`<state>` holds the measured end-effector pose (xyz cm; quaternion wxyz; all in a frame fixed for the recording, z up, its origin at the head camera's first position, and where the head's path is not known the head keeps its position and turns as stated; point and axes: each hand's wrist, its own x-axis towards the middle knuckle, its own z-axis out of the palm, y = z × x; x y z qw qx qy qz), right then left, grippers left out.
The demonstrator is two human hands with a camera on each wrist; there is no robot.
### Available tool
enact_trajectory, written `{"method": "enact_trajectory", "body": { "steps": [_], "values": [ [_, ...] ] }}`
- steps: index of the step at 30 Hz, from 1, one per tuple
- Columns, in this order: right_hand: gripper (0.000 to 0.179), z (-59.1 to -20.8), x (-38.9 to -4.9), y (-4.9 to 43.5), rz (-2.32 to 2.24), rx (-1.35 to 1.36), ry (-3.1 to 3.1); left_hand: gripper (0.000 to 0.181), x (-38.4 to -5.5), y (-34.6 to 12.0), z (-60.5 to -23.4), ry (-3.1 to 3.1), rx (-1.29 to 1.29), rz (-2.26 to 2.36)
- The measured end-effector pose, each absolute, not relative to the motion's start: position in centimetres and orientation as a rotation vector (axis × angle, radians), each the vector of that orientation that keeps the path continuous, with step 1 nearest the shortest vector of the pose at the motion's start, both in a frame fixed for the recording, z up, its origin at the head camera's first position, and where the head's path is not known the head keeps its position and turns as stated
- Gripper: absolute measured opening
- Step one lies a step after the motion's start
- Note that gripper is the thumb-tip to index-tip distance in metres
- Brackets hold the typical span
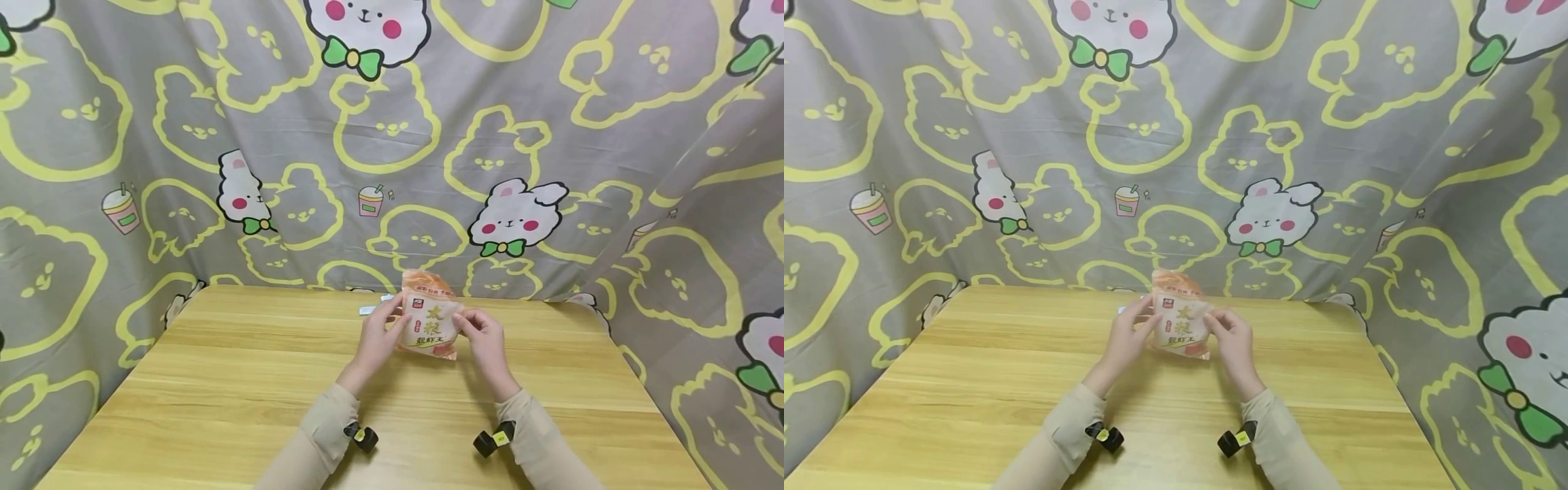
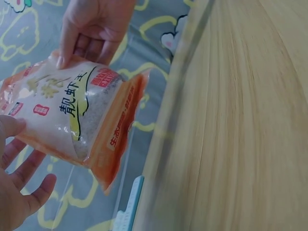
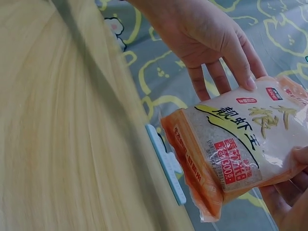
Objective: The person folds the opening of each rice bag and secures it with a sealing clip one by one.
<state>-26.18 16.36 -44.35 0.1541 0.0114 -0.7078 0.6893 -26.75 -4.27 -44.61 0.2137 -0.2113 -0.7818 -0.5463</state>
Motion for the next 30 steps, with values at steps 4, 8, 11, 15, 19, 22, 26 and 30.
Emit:
{"method": "enact_trajectory", "body": {
  "steps": [4,8,11,15,19,22,26,30],
  "values": [
    [0.014,-44.3,-26.0,15.9,1.979,0.05,-2.027,0.046,-26.6,-4.7,-44.7,-2.157,-0.583,-1.51],
    [0.011,-44.4,-26.0,15.5,1.979,0.053,-2.031,0.045,-26.4,-5.1,-44.8,-2.153,-0.593,-1.5],
    [0.01,-44.4,-26.0,15.2,1.97,0.061,-2.036,0.044,-26.3,-5.4,-44.7,-2.149,-0.595,-1.48],
    [0.013,-44.4,-25.9,14.9,1.973,0.077,-2.048,0.044,-26.1,-5.7,-44.6,-2.138,-0.59,-1.46],
    [0.012,-44.3,-25.8,14.6,1.997,0.078,-2.04,0.044,-25.9,-6.0,-44.5,-2.13,-0.585,-1.464],
    [0.01,-44.2,-25.7,14.4,2.003,0.075,-2.037,0.043,-25.7,-6.2,-44.4,-2.131,-0.572,-1.471],
    [0.01,-44.2,-25.7,14.0,1.995,0.08,-2.048,0.044,-25.7,-6.5,-44.5,-2.131,-0.552,-1.462],
    [0.013,-44.4,-25.6,13.7,1.993,0.095,-2.048,0.043,-25.6,-6.8,-44.6,-2.125,-0.531,-1.451]
  ]
}}
